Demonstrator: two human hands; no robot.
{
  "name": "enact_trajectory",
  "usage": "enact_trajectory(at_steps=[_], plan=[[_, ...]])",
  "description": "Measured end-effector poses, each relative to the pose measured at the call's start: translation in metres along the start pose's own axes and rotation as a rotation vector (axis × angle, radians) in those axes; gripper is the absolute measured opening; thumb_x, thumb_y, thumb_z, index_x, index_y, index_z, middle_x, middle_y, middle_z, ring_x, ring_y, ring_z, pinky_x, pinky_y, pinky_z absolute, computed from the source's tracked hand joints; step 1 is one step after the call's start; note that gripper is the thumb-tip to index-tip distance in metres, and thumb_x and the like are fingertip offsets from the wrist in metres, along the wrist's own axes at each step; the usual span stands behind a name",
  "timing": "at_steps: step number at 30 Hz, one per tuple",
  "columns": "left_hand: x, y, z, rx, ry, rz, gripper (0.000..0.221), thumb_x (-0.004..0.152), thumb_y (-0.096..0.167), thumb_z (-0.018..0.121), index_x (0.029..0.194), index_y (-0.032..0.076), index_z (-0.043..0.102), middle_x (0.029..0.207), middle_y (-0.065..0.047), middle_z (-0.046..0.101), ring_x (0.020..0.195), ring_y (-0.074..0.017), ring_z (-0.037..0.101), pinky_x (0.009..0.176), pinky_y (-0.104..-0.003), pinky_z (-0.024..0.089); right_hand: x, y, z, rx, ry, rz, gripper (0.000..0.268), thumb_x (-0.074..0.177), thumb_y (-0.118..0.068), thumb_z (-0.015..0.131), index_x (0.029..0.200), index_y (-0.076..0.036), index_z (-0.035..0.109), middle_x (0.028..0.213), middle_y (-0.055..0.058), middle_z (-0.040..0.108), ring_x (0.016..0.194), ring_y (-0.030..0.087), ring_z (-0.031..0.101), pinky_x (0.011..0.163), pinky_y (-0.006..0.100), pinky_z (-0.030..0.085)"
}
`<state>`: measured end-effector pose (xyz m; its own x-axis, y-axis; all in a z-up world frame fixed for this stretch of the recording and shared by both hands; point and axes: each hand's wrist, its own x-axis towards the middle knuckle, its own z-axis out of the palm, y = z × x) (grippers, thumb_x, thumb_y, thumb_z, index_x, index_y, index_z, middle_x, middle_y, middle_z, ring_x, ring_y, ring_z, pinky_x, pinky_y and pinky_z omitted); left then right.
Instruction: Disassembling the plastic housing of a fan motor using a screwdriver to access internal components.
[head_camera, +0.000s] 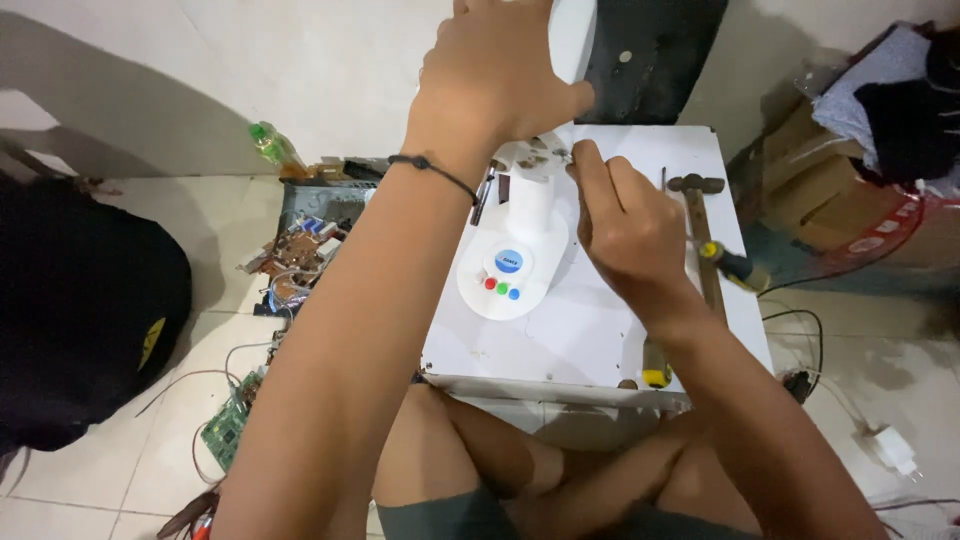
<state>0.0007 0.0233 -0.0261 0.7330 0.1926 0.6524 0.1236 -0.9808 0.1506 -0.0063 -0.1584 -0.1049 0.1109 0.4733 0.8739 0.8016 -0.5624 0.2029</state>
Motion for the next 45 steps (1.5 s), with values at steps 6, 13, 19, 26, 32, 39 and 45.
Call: enact_trajectory(at_steps=[6, 13, 19, 26, 32, 39, 45], plan=[[-0.012, -0.003, -0.019, -0.177, -0.042, 0.15, 0.098, 0.078, 0.069, 0.091, 0.144, 0.014, 0.045, 0.113, -0.029, 0.066, 0.073, -0.0446, 0.072, 0.063, -0.049, 0.061, -0.009, 0.007, 0.004, 0.207, -0.059, 0.143, 0.026, 0.1, 0.007, 0.072, 0.125, 0.008, 0.071, 0.08, 0.009, 0.055, 0.053, 0.014, 0.038, 0.047, 0.032, 0.032], [-0.064, -0.006, -0.032, -0.43, 0.008, 0.174, 0.118, 0.052, 0.025, 0.106, 0.151, 0.03, 0.041, 0.157, -0.018, 0.034, 0.143, -0.0436, 0.046, 0.119, -0.051, 0.045, -0.002, 0.007, 0.001, 0.278, -0.056, 0.136, 0.028, 0.095, 0.009, 0.071, 0.123, 0.007, 0.067, 0.087, 0.011, 0.06, 0.055, 0.021, 0.048, 0.052, 0.035, 0.041], [-0.068, 0.007, -0.025, -0.384, 0.143, 0.022, 0.099, 0.059, 0.023, 0.094, 0.148, 0.027, 0.051, 0.157, -0.015, 0.041, 0.136, -0.0374, 0.05, 0.111, -0.05, 0.045, 0.0, 0.009, 0.006, 0.308, -0.098, 0.142, 0.032, 0.094, 0.01, 0.07, 0.125, 0.005, 0.066, 0.089, 0.011, 0.059, 0.055, 0.021, 0.048, 0.054, 0.036, 0.042], [-0.065, 0.01, -0.024, -0.446, 0.161, 0.01, 0.095, 0.056, 0.022, 0.094, 0.143, 0.025, 0.056, 0.15, -0.017, 0.044, 0.136, -0.0393, 0.05, 0.115, -0.051, 0.044, 0.002, 0.018, 0.007, 0.361, -0.113, 0.11, 0.034, 0.09, 0.013, 0.071, 0.123, 0.006, 0.067, 0.09, 0.01, 0.063, 0.057, 0.018, 0.049, 0.054, 0.034, 0.043], [-0.066, 0.009, -0.022, -0.461, 0.167, 0.006, 0.095, 0.056, 0.021, 0.094, 0.143, 0.027, 0.056, 0.15, -0.016, 0.045, 0.133, -0.0379, 0.05, 0.112, -0.048, 0.048, 0.0, 0.019, 0.006, 0.425, -0.117, 0.141, 0.029, 0.094, 0.011, 0.07, 0.122, 0.005, 0.068, 0.088, 0.01, 0.063, 0.056, 0.017, 0.047, 0.052, 0.034, 0.041], [-0.065, 0.012, -0.026, -0.478, 0.145, -0.012, 0.092, 0.056, 0.02, 0.095, 0.14, 0.024, 0.058, 0.148, -0.015, 0.043, 0.133, -0.0376, 0.048, 0.111, -0.047, 0.047, 0.025, 0.014, -0.023, 0.74, -0.174, 0.451, 0.02, 0.105, -0.004, 0.06, 0.119, 0.006, 0.07, 0.071, 0.004, 0.057, 0.054, 0.011, 0.04, 0.051, 0.026, 0.033], [-0.065, 0.012, -0.026, -0.453, 0.142, 0.006, 0.09, 0.06, 0.022, 0.095, 0.141, 0.026, 0.057, 0.148, -0.015, 0.043, 0.131, -0.0369, 0.051, 0.109, -0.047, 0.05, 0.033, 0.016, -0.019, 0.837, -0.139, 0.56, 0.013, 0.093, 0.003, 0.074, 0.106, 0.006, 0.073, 0.072, 0.005, 0.056, 0.057, 0.008, 0.04, 0.051, 0.022, 0.034]])
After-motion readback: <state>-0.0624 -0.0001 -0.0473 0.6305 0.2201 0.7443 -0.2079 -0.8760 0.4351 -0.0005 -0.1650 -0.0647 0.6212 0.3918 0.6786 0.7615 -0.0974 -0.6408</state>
